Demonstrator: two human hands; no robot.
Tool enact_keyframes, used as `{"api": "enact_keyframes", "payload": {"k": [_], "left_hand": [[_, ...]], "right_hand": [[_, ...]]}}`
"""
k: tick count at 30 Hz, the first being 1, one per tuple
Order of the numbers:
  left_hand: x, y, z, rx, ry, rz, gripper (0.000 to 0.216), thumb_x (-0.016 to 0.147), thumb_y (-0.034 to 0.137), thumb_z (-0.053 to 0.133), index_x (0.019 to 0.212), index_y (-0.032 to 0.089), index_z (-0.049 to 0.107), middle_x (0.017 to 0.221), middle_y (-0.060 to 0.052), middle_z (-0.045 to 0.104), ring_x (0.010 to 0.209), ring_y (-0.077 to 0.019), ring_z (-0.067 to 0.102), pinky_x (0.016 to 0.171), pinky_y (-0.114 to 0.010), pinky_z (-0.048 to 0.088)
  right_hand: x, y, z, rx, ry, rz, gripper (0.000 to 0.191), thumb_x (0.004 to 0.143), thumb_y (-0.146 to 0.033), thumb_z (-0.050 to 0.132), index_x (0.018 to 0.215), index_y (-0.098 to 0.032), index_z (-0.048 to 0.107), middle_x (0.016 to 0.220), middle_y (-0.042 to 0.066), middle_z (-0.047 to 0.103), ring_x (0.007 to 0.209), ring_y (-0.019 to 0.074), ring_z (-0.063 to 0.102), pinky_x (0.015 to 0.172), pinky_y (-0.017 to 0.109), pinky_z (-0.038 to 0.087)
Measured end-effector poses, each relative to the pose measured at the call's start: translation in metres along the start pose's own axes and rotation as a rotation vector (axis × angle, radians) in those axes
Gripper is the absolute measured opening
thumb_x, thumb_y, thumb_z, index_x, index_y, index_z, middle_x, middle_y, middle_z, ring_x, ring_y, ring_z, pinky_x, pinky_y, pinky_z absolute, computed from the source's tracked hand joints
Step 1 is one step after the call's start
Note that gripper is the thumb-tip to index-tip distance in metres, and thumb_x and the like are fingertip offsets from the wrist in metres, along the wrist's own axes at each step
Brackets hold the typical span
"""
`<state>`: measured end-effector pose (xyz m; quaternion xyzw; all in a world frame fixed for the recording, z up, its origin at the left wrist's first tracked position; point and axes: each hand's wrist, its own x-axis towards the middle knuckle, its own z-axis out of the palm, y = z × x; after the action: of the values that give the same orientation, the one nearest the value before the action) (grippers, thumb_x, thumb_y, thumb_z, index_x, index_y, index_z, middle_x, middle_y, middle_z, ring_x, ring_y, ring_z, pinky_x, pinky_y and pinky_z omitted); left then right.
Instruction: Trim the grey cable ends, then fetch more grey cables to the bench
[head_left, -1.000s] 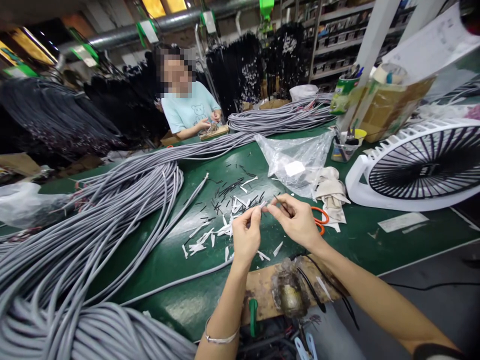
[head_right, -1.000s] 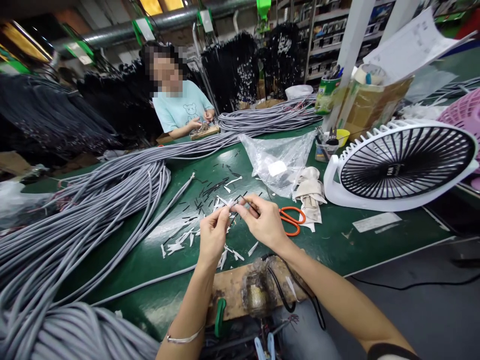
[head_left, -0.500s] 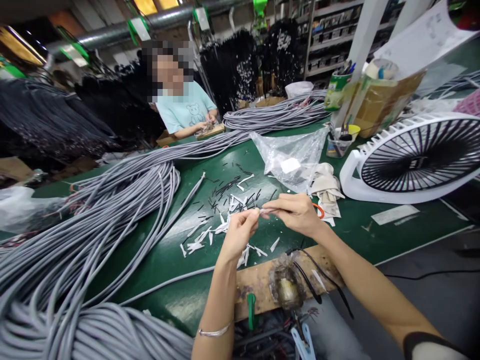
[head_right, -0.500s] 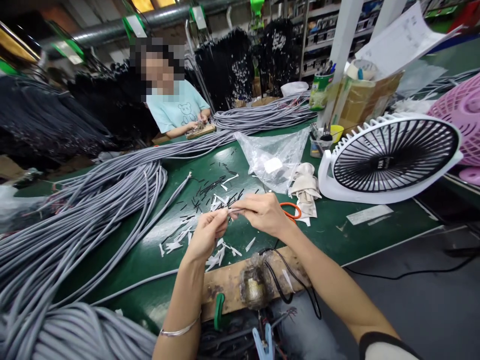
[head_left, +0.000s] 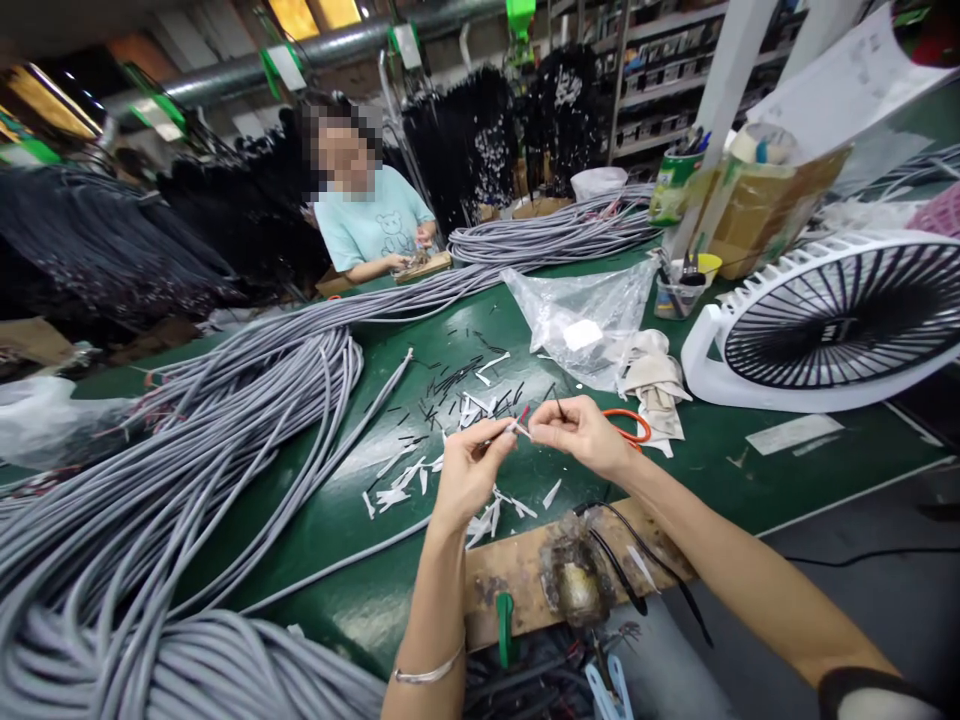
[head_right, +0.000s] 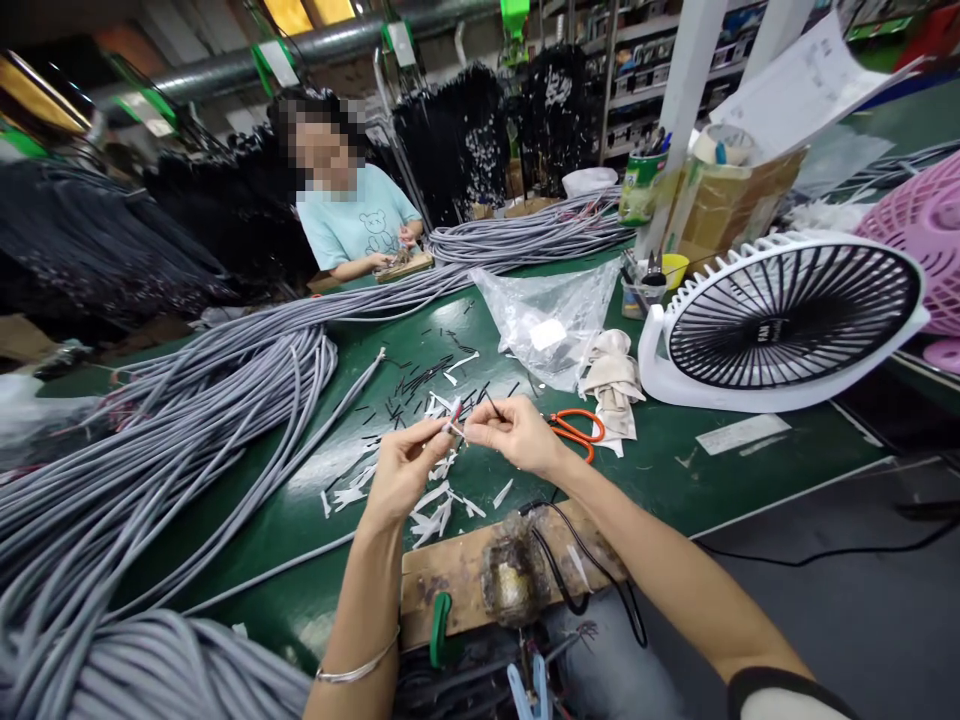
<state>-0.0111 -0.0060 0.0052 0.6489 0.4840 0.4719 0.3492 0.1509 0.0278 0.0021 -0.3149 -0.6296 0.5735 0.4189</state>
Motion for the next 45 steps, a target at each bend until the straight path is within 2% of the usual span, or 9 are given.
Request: {"api": "enact_keyframes", "payload": {"k": [2, 5, 10, 14, 21, 26, 33, 40, 45], "left_hand": [[0.001, -0.002, 0.008, 0.100, 0.091, 0.003, 0.021, 0.079, 0.026, 0.056, 0.091, 0.015, 0.070, 0.073, -0.004, 0.064, 0.064, -0.0127, 0.052, 0.059, -0.023, 0.039], [0.002, -0.002, 0.018, 0.312, 0.001, 0.096, 0.018, 0.080, 0.019, 0.053, 0.084, 0.016, 0.070, 0.076, -0.005, 0.064, 0.067, -0.0128, 0.053, 0.064, -0.023, 0.039], [0.001, 0.001, 0.014, 0.388, -0.238, 0.179, 0.019, 0.083, 0.019, 0.049, 0.085, 0.014, 0.067, 0.074, -0.004, 0.059, 0.066, -0.0116, 0.051, 0.062, -0.022, 0.036], [0.000, 0.001, 0.007, 0.246, -0.291, 0.159, 0.024, 0.086, 0.027, 0.046, 0.083, 0.014, 0.066, 0.068, -0.002, 0.053, 0.062, -0.0105, 0.045, 0.058, -0.022, 0.032], [-0.001, -0.001, 0.008, -0.132, -0.260, -0.083, 0.034, 0.085, 0.040, 0.045, 0.083, 0.013, 0.065, 0.057, 0.003, 0.040, 0.052, -0.0076, 0.033, 0.051, -0.021, 0.026], [0.000, -0.006, 0.011, 0.004, -0.220, -0.076, 0.035, 0.083, 0.039, 0.047, 0.071, 0.011, 0.064, 0.055, 0.002, 0.043, 0.051, -0.0078, 0.034, 0.049, -0.021, 0.026], [0.000, -0.004, 0.031, 0.341, 0.054, 0.190, 0.020, 0.079, 0.022, 0.052, 0.084, 0.015, 0.070, 0.067, -0.004, 0.061, 0.058, -0.0107, 0.050, 0.058, -0.022, 0.035], [0.013, -0.019, 0.034, -0.327, 0.154, -0.187, 0.033, 0.066, 0.042, 0.065, 0.057, 0.011, 0.063, 0.048, 0.002, 0.047, 0.043, -0.0048, 0.035, 0.043, -0.019, 0.025], [0.024, -0.035, 0.015, -0.550, 0.413, -0.354, 0.039, 0.046, 0.042, 0.078, 0.055, 0.009, 0.060, 0.045, 0.005, 0.041, 0.039, -0.0003, 0.027, 0.038, -0.016, 0.016]], "right_hand": [[-0.007, -0.006, 0.001, -0.283, 0.077, -0.230, 0.018, 0.073, -0.031, 0.058, 0.068, -0.014, 0.060, 0.050, -0.004, 0.044, 0.044, 0.0055, 0.029, 0.044, 0.022, 0.022], [-0.010, -0.010, -0.003, -0.516, 0.156, -0.396, 0.015, 0.078, -0.023, 0.053, 0.069, -0.014, 0.061, 0.061, 0.001, 0.054, 0.051, 0.0075, 0.038, 0.049, 0.023, 0.028], [0.004, 0.009, -0.008, -0.318, 0.286, -0.179, 0.018, 0.073, -0.029, 0.055, 0.063, -0.014, 0.056, 0.051, -0.004, 0.042, 0.047, 0.0066, 0.030, 0.046, 0.022, 0.024], [0.013, 0.022, -0.006, -0.005, 0.365, -0.049, 0.027, 0.064, -0.039, 0.063, 0.062, -0.014, 0.053, 0.049, -0.006, 0.036, 0.045, 0.0047, 0.028, 0.043, 0.020, 0.022], [0.012, 0.008, -0.008, 0.277, 0.129, 0.156, 0.037, 0.068, -0.049, 0.063, 0.080, -0.014, 0.058, 0.044, -0.010, 0.032, 0.035, 0.0013, 0.016, 0.035, 0.019, 0.009], [0.010, 0.011, -0.002, 0.297, -0.085, 0.240, 0.038, 0.064, -0.049, 0.064, 0.072, -0.012, 0.060, 0.049, -0.004, 0.049, 0.034, 0.0012, 0.022, 0.035, 0.020, 0.010], [0.014, 0.023, 0.001, -0.342, 0.498, -0.153, 0.030, 0.066, -0.038, 0.063, 0.049, -0.015, 0.055, 0.049, -0.002, 0.047, 0.048, 0.0076, 0.037, 0.048, 0.023, 0.028], [0.003, 0.015, 0.011, -0.551, 0.502, -0.514, 0.024, 0.079, -0.023, 0.051, 0.058, -0.015, 0.059, 0.056, 0.000, 0.051, 0.051, 0.0085, 0.043, 0.049, 0.021, 0.032], [-0.026, 0.009, 0.047, -0.748, 0.175, -1.007, 0.032, 0.086, -0.021, 0.034, 0.074, -0.020, 0.064, 0.060, 0.001, 0.056, 0.054, 0.0096, 0.048, 0.052, 0.023, 0.035]]}}
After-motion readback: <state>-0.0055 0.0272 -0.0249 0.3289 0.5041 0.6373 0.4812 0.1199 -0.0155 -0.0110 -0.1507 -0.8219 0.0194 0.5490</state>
